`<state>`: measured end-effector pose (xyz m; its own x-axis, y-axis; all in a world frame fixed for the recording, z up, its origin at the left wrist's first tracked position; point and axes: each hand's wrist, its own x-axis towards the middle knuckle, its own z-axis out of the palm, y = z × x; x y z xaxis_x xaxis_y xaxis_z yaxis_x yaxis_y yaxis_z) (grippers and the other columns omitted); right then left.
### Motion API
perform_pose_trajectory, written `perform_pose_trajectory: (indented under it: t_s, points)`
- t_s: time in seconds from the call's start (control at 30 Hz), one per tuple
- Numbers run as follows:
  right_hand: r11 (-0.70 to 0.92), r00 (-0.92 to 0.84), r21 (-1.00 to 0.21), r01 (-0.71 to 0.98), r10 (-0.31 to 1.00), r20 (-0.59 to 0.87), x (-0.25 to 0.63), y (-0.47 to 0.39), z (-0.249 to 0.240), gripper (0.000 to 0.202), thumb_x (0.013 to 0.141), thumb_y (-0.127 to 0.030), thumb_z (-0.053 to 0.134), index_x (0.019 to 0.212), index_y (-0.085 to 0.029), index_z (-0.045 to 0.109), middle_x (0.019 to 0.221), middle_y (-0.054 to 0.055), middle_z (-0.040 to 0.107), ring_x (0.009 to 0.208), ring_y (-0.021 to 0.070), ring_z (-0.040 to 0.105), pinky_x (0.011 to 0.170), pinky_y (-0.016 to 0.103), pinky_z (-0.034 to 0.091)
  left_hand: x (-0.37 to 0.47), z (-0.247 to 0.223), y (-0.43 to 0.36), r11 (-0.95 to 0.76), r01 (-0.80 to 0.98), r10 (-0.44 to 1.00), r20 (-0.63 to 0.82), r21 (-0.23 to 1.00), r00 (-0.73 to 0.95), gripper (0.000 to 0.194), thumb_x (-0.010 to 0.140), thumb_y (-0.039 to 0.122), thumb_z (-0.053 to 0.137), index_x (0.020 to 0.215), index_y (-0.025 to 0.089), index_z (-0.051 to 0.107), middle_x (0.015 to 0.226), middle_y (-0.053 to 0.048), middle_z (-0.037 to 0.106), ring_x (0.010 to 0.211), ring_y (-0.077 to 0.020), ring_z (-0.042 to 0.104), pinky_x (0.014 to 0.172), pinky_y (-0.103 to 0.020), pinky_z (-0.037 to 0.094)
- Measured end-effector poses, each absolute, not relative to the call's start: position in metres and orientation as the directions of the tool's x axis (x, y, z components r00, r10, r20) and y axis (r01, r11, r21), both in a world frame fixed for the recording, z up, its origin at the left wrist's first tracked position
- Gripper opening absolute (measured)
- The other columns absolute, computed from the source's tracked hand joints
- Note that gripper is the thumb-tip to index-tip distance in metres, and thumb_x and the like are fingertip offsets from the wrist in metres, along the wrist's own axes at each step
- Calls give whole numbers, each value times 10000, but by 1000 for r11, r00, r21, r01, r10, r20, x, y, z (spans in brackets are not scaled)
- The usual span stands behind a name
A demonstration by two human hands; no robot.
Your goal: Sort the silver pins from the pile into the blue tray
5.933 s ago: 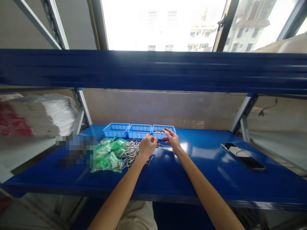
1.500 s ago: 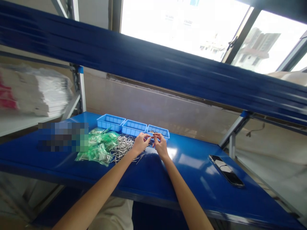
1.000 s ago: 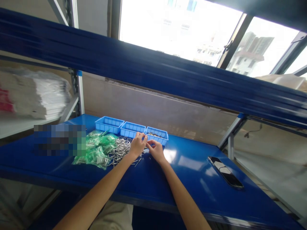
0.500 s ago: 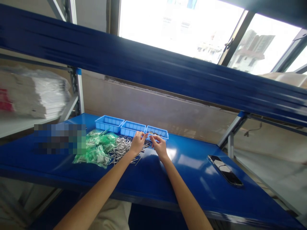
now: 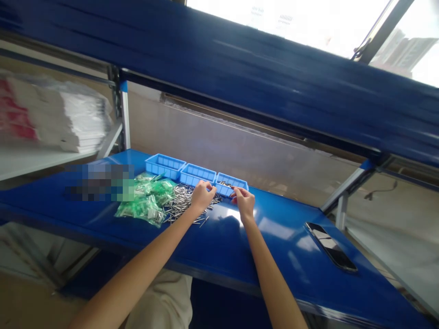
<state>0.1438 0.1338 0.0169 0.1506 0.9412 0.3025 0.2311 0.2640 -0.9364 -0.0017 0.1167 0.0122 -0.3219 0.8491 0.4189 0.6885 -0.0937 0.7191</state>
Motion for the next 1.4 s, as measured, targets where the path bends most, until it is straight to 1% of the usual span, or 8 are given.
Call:
perform_pose_trajectory:
  t_s: [0.13, 0.23, 0.33, 0.5, 0.67, 0.83, 1.03, 1.4]
  points:
    - [366, 64, -923, 117, 925, 375, 138, 134, 19, 408, 746, -396, 494, 1052, -152, 611, 909, 79, 672, 703, 170, 644, 585, 255, 504, 0, 11, 117, -92, 686, 853, 413, 721, -320, 230, 747, 315, 460, 642, 161, 592, 798, -44, 584, 704, -140, 538, 687, -256, 414]
    - [352, -15, -920, 173, 935, 354, 136, 136, 16, 465, 757, -395, 494, 1169, -184, 533, 1043, 84, 632, 778, 185, 647, 534, 241, 500, -1, 9, 118, -96, 690, 846, 424, 718, -324, 239, 747, 325, 460, 640, 163, 599, 801, -48, 590, 712, -147, 545, 693, -258, 413]
    - [352, -13, -868, 351, 929, 371, 135, 133, 13, 376, 768, -345, 488, 1100, -198, 587, 984, 63, 656, 749, 178, 646, 586, 262, 502, -3, 9, 119, -84, 696, 843, 423, 714, -332, 232, 744, 320, 460, 634, 167, 595, 795, -51, 593, 726, -156, 552, 688, -260, 411]
    - [388, -115, -614, 688, 893, 435, 131, 123, 7, 246, 723, -352, 569, 932, -258, 660, 955, 17, 660, 893, 199, 599, 791, 319, 450, -7, 9, 119, -64, 719, 826, 441, 692, -351, 219, 737, 315, 455, 618, 174, 574, 788, -47, 585, 727, -158, 552, 673, -261, 406]
    - [509, -361, -466, 723, 854, 374, 127, 123, -5, 414, 689, -467, 605, 1035, -240, 619, 1106, 59, 574, 1057, 232, 495, 888, 349, 366, -5, 11, 116, -65, 756, 841, 443, 651, -310, 200, 681, 293, 503, 524, 174, 529, 760, -43, 574, 720, -161, 548, 664, -260, 405]
    - [502, -404, -404, 765, 862, 307, 127, 125, -9, 422, 738, -490, 544, 1082, -246, 575, 1088, 61, 545, 1029, 243, 475, 871, 409, 328, 0, 11, 112, -113, 789, 843, 478, 603, -244, 194, 685, 274, 503, 521, 173, 523, 740, -36, 563, 704, -150, 538, 647, -248, 406]
    - [456, -343, -395, 798, 881, 325, 127, 126, -7, 334, 745, -456, 548, 1003, -254, 610, 982, 44, 564, 951, 231, 487, 817, 370, 349, -1, 9, 113, -104, 819, 838, 493, 564, -233, 194, 724, 278, 485, 587, 173, 574, 747, -40, 572, 740, -157, 532, 691, -256, 406]
    - [410, -205, -552, 727, 895, 395, 135, 133, -8, 168, 741, -303, 575, 858, -245, 681, 850, 17, 669, 767, 173, 606, 687, 264, 439, -3, 7, 115, -128, 811, 836, 501, 572, -221, 222, 748, 293, 468, 617, 169, 597, 837, -50, 572, 715, -142, 534, 670, -246, 410]
